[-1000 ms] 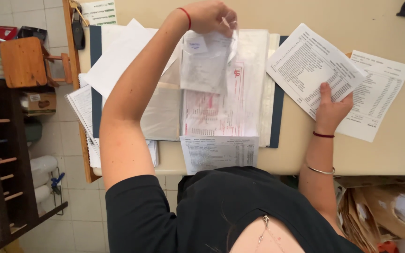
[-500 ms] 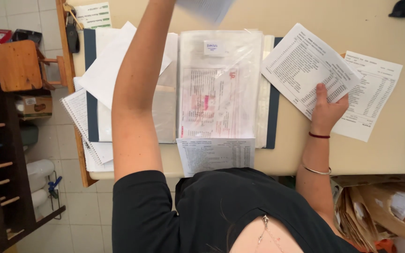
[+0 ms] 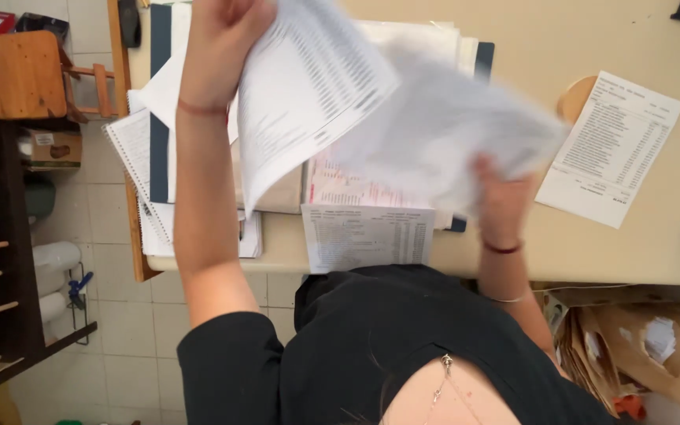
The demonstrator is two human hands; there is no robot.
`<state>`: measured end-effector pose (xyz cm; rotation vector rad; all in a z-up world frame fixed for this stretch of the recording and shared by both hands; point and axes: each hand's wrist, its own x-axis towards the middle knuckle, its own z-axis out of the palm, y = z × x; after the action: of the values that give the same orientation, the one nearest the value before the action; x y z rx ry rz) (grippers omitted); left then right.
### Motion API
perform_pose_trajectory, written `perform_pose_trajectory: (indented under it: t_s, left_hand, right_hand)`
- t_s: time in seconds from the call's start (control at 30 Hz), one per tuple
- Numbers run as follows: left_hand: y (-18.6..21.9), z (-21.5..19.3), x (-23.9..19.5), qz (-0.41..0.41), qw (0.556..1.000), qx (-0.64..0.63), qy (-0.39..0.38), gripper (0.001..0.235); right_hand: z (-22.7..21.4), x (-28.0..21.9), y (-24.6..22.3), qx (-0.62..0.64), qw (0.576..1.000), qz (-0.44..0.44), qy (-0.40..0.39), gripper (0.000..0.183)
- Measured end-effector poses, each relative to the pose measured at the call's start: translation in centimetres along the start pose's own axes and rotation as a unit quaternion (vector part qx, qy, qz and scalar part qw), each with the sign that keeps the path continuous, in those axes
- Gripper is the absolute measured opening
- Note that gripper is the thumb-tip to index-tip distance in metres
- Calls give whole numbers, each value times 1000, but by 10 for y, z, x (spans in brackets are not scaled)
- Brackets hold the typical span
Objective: Sorting and organizing a large stack of paper documents and invoices on a counter
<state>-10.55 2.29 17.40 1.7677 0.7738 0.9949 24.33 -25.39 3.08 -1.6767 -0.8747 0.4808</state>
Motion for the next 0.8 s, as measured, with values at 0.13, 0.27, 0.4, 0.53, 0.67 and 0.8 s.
perform_pose_trajectory:
  t_s: [0.13,0.27,0.4,0.53,0.67,0.8]
  left_hand:
    - [1,-9,-56,-78,987,-94,101,18]
    - [-4,-25,-105,-68,974,-16,214,33]
    - [-15,-43,-156,-126,963,-26,237,6]
    - [-18,-25,-163,-119,970,25,212,12]
    - [14,27,-141,-109,987,45,109,4]
    - [7,75,-122,-58,987,143,42,9]
  right_hand:
    - [66,-30,-52,40,975,17,-220,35]
    - [80,-21,23,-102,971,-61,-208,33]
    - [37,-11,-8,-120,987,-47,-91,55]
    - [37,4,-32,49,993,-18,-110,39]
    - [61,20,-27,9,979,-30,-201,38]
    - [47,1,-40,-109,966,-224,-63,79]
